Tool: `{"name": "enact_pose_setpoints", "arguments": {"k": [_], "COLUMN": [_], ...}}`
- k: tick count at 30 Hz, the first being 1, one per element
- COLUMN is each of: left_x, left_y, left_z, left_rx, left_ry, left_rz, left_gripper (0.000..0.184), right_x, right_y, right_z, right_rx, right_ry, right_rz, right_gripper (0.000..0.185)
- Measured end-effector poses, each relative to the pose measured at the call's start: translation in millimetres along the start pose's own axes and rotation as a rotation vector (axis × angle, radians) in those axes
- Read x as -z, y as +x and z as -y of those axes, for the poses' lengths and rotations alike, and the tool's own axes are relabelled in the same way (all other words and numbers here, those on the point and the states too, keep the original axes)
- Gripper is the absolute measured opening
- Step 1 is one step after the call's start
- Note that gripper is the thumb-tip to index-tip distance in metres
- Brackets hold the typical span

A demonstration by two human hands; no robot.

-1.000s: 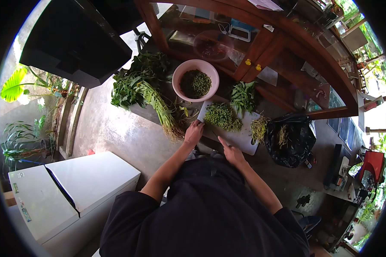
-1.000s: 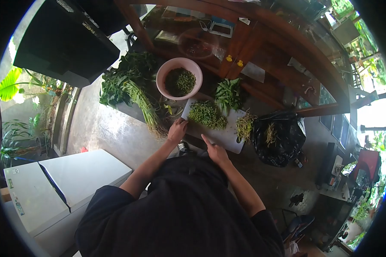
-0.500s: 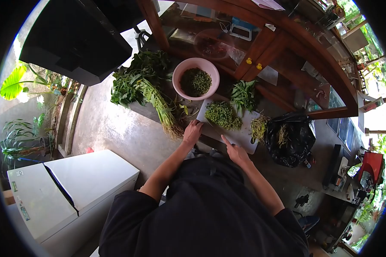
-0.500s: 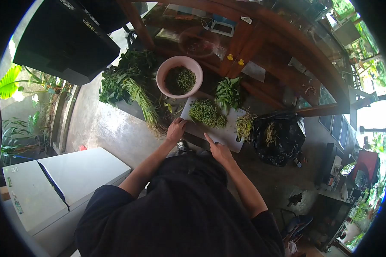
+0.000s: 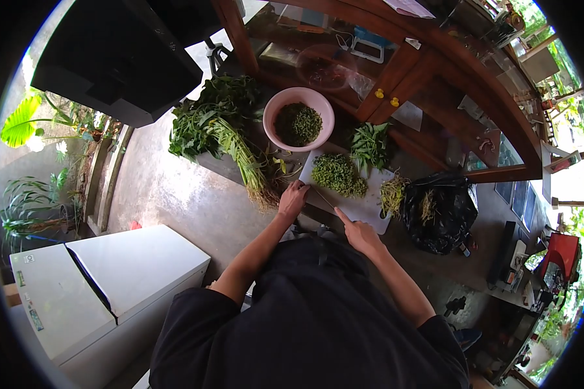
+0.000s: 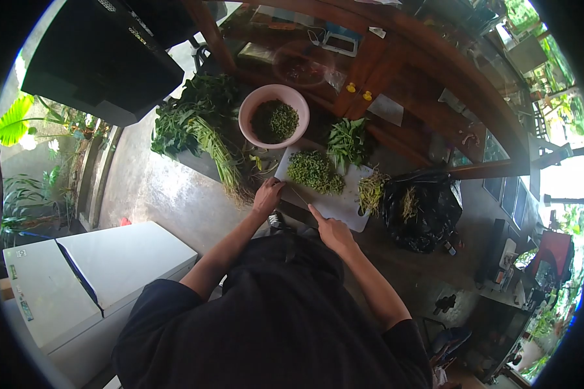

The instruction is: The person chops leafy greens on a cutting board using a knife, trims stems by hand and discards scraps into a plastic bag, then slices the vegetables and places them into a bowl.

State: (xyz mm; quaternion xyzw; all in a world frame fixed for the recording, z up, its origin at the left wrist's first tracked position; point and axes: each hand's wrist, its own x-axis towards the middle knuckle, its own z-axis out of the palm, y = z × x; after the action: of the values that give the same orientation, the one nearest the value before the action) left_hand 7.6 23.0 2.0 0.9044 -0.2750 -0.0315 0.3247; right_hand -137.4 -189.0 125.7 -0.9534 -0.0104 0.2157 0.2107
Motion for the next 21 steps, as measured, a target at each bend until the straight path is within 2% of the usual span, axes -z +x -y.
{"name": "enact_pose_setpoints", "arguments": {"k": [3,7,9,16,18,19,21], "left_x": [-4.5,-4.3,-2.5,-6.2,-3.5,-1.9,1.3], "left_y": [-0.3,-0.7,-0.2,1.1,1.1,1.0,1.0], "left_z": [5.4,3.9,0.1,4.2,1.9,-0.5,-3.8], "left_rx": [-0.008,0.002,0.015,0.031,0.013,-0.003,-0.010], "left_ry": [-0.003,-0.015,0.009,-0.016,0.004,0.023,0.030], "left_rz": [0.001,0.002,-0.006,-0.016,-0.021,-0.028,-0.028], "left_gripper": [0.025,0.026,0.024,0.021,0.021,0.021,0.022], "right_x": [-11.1,-43.5,-66.0,-69.6,-66.5,-71.2,-76.0], "right_y": [2.5,19.3,25.4,9.7,9.3,12.1,20.9], "right_z": [-0.3,-7.9,-15.5,-30.7,-33.2,-35.2,-33.8], "right_rx": [0.032,-0.040,0.132,0.171,0.014,0.009,0.165], "right_ry": [-0.059,-0.069,-0.051,0.000,0.013,0.013,0.014], "right_rz": [-0.081,-0.031,-0.366,-0.386,-0.108,-0.108,-0.349], "right_gripper": [0.070,0.074,0.075,0.073,0.073,0.073,0.074]}}
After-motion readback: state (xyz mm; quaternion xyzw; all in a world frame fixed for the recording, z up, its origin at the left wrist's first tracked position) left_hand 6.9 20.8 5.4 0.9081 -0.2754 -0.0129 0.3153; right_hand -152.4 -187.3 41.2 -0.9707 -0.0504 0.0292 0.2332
